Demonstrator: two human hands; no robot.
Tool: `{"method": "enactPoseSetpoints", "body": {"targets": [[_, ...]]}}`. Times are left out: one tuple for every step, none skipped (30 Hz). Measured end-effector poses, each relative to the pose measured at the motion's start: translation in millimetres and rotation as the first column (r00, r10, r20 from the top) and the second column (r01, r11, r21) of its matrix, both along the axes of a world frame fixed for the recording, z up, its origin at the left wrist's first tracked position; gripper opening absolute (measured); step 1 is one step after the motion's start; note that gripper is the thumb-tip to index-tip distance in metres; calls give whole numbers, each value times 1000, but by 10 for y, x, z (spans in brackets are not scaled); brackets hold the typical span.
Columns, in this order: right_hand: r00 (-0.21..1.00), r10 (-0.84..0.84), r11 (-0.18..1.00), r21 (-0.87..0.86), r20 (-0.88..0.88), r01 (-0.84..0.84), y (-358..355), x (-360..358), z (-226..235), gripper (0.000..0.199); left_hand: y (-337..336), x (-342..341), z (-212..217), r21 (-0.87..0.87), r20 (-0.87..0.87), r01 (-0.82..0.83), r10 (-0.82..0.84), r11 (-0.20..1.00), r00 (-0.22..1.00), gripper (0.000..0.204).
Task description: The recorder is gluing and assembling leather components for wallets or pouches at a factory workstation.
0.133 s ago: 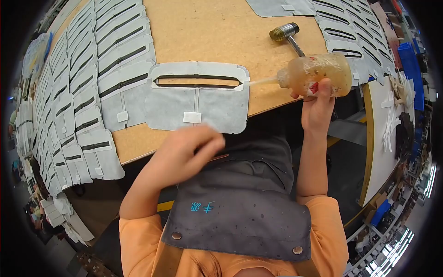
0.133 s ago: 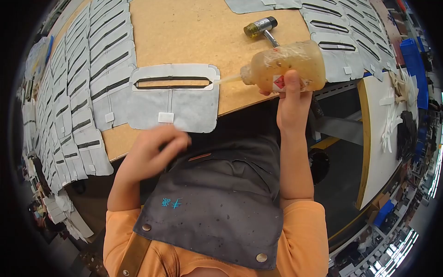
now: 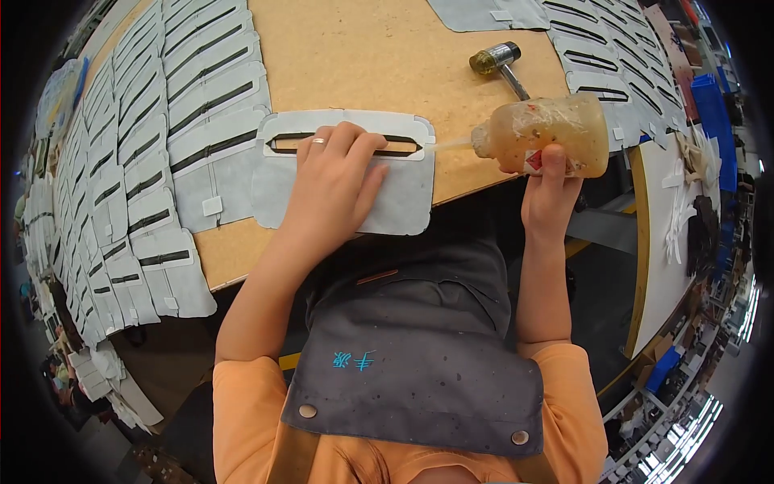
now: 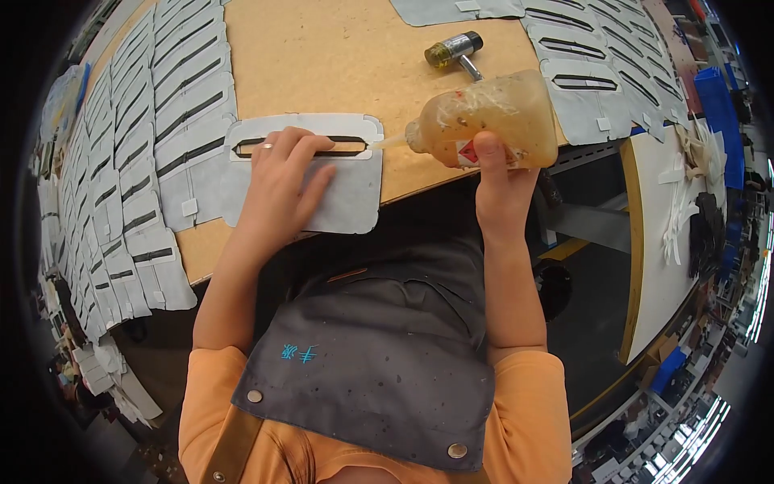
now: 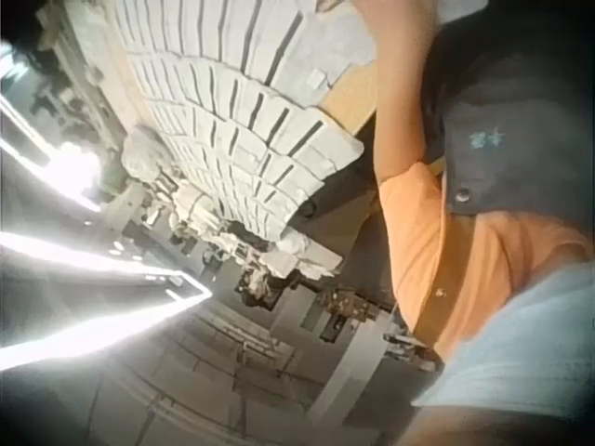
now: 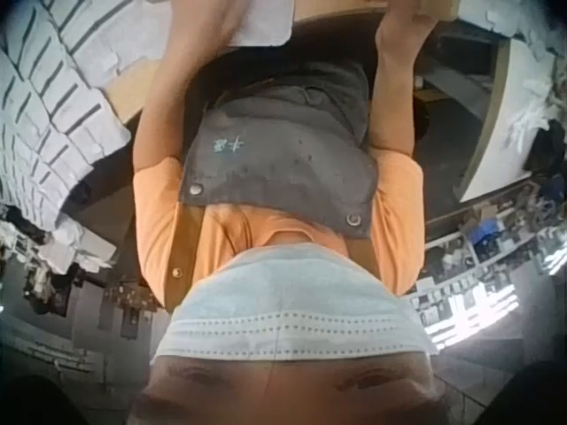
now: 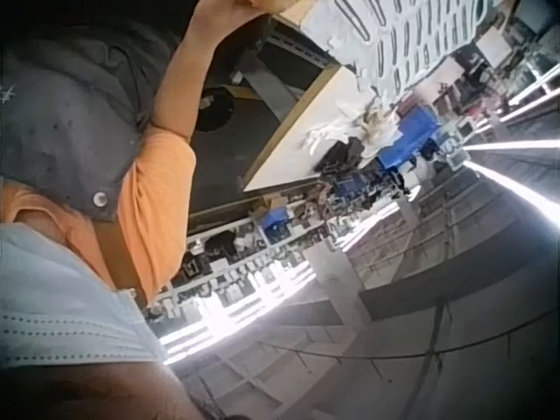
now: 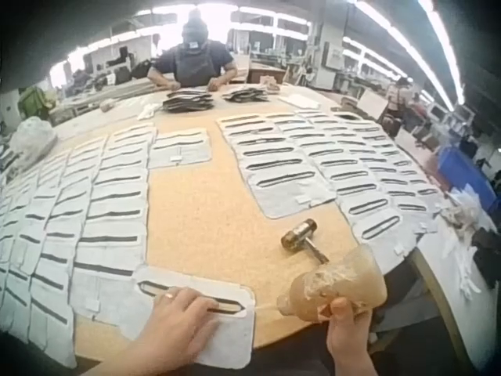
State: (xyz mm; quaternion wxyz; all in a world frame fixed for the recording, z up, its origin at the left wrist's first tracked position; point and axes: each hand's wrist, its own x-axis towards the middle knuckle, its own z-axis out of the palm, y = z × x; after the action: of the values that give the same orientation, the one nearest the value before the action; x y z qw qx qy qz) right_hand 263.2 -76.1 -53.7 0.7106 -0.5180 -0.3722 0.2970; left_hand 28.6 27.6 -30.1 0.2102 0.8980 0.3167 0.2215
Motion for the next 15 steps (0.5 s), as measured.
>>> {"method": "enactPoseSetpoints", "body": {"targets": [[992,-17,998,55,124,10,-12,-24,20,46,21,35,-56,25,-70,-33,34,999,997,13],[991,-20,999,49,129,14,-36,-39,25,46,15,59,-105,-81,-12,-32,31,996,999,14],[991,-24,999,52,132,18,-62,-51,28,46,-12,79,-140,-88,-8,-29,28,996,1000,14],[991,-28,998,54,134,21,-84,-58,29,46,-53,93,-168,-66,-4,-65,65,996,998,14],[990,-29,999,48,137,22,-98,-61,17,46,-80,104,-183,-42,0,-102,102,994,995,14],[989,-32,998,52,141,25,-113,-63,-7,46,-95,113,-191,-48,2,-101,101,994,995,14],[989,-34,998,55,145,27,-125,-67,-24,47,-108,118,-200,-42,17,-120,121,992,992,13],[989,-32,998,50,147,25,-124,-82,-29,47,-116,120,-206,-36,33,-141,142,989,989,13],[987,-44,998,53,155,36,-116,-112,-33,47,-117,120,-207,-40,35,-143,145,989,989,13],[985,-55,997,55,164,47,-112,-137,-37,46,-116,120,-203,-39,35,-142,143,989,989,13],[985,-52,998,53,166,44,-109,-152,-43,46,-108,119,-199,-36,37,-140,141,990,989,12],[975,-54,997,60,217,42,-109,-166,-49,46,-105,123,-198,-39,39,-142,143,989,989,12],[962,-56,997,68,266,39,-110,-175,-49,46,-105,130,-197,-42,46,-141,143,989,989,12],[962,-53,997,66,268,37,-113,-187,-44,46,-108,129,-198,-45,52,-141,143,989,988,12],[949,-35,997,78,313,11,-116,-198,-34,48,-108,125,-200,-47,53,-143,145,989,988,12]]}}
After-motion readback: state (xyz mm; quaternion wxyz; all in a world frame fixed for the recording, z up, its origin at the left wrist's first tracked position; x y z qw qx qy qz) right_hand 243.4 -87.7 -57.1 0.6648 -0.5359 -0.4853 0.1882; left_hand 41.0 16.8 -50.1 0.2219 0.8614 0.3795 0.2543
